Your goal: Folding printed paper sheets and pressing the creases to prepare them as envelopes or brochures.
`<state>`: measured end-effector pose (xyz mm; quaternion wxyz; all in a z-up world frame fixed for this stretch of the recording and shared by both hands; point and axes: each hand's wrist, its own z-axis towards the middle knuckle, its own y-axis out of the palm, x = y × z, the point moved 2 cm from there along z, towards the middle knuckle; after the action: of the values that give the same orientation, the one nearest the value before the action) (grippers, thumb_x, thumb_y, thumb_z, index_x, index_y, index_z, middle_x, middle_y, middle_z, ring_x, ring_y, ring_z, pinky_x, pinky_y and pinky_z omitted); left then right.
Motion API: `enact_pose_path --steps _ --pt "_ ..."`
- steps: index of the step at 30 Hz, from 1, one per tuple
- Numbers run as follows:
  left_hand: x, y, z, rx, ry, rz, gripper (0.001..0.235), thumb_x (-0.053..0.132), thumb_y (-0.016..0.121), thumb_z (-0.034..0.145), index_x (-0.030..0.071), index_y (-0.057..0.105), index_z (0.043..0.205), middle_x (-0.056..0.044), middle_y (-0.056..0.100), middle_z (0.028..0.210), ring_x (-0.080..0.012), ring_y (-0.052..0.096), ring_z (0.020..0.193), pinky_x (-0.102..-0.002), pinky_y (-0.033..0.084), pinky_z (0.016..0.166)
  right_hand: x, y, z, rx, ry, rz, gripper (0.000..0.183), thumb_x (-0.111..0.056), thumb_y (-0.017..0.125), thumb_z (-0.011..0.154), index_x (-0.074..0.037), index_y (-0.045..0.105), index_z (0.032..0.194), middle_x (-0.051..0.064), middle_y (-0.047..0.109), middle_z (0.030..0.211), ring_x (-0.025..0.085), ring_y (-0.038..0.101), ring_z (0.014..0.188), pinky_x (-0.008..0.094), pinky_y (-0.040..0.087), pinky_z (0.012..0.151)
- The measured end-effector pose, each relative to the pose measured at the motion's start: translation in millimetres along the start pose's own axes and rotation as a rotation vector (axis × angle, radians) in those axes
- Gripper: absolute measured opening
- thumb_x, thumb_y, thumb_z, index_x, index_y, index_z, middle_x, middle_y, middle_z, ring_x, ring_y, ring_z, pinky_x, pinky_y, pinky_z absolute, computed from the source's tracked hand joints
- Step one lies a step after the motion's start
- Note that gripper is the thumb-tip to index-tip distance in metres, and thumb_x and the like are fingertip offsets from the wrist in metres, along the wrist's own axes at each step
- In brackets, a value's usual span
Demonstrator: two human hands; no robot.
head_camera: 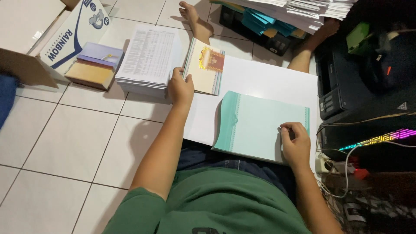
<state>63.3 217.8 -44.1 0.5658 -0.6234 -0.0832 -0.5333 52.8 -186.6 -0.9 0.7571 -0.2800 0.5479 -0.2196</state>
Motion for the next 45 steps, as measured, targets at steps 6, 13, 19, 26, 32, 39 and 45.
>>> enact_pose_path --steps 6,13,19,26,32,39,45 --pt "2 0 0 -0.012 0.055 0.112 0.032 0.02 0.071 0.09 0.013 0.059 0.119 -0.017 0.076 0.105 -0.0344 0.073 0.099 -0.048 0.058 0.083 -1 0 -2 -0.023 -0.007 0.018 0.013 -0.011 0.061 0.101 -0.01 0.074 0.104 0.009 0.069 0.101 0.031 0.063 0.098 0.042 0.051 0.086" --pt "60 -5 -50 0.241 0.407 0.222 0.053 0.021 0.084 0.079 0.007 0.061 0.125 -0.02 0.051 0.135 -0.0426 0.047 0.123 -0.056 0.046 0.094 10 9 -2 0.028 -0.096 -0.029 0.01 -0.013 0.063 0.099 -0.011 0.074 0.099 0.008 0.068 0.098 0.032 0.063 0.097 0.043 0.051 0.088" --pt "140 8 -168 -0.235 1.11 -0.18 0.04 0.027 0.075 0.082 0.006 0.069 0.115 -0.022 0.064 0.126 -0.0425 0.057 0.126 -0.052 0.043 0.107 14 12 -2 0.08 -0.265 -0.089 0.004 -0.015 0.066 0.093 -0.015 0.07 0.095 0.008 0.063 0.095 0.035 0.062 0.095 0.045 0.049 0.088" --pt "130 29 -202 -0.603 1.184 0.07 0.061 0.046 0.051 0.098 0.006 0.055 0.143 -0.023 0.054 0.148 -0.0426 0.046 0.141 -0.058 0.031 0.116 16 -8 0 0.037 -0.193 -0.059 0.01 -0.011 0.062 0.095 -0.011 0.069 0.103 0.014 0.064 0.102 0.041 0.062 0.101 0.05 0.048 0.093" --pt "139 20 -197 -0.714 1.061 0.105 0.064 0.041 0.047 0.1 -0.005 0.051 0.143 -0.027 0.05 0.149 -0.0385 0.043 0.145 -0.054 0.028 0.121 34 -38 -7 -0.17 0.206 -0.405 0.062 -0.041 0.05 0.104 0.003 0.048 0.148 0.028 0.048 0.15 0.045 0.04 0.144 0.059 0.033 0.115" --pt "144 15 -195 -0.738 1.003 0.091 0.061 0.038 0.05 0.099 -0.005 0.053 0.142 -0.025 0.053 0.147 -0.036 0.045 0.144 -0.052 0.029 0.122 -9 -61 -11 -0.328 0.286 -0.252 0.074 -0.042 0.046 0.106 0.012 0.033 0.154 0.036 0.03 0.161 0.048 0.025 0.152 0.059 0.023 0.122" --pt "149 5 -188 -0.773 0.964 -0.038 0.056 0.038 0.052 0.101 -0.006 0.059 0.136 -0.026 0.058 0.141 -0.038 0.049 0.14 -0.052 0.03 0.121 -73 -83 -29 -0.12 0.036 0.098 0.054 -0.016 0.055 0.1 0.001 0.048 0.151 0.036 0.055 0.14 0.055 0.055 0.125 0.062 0.047 0.101"
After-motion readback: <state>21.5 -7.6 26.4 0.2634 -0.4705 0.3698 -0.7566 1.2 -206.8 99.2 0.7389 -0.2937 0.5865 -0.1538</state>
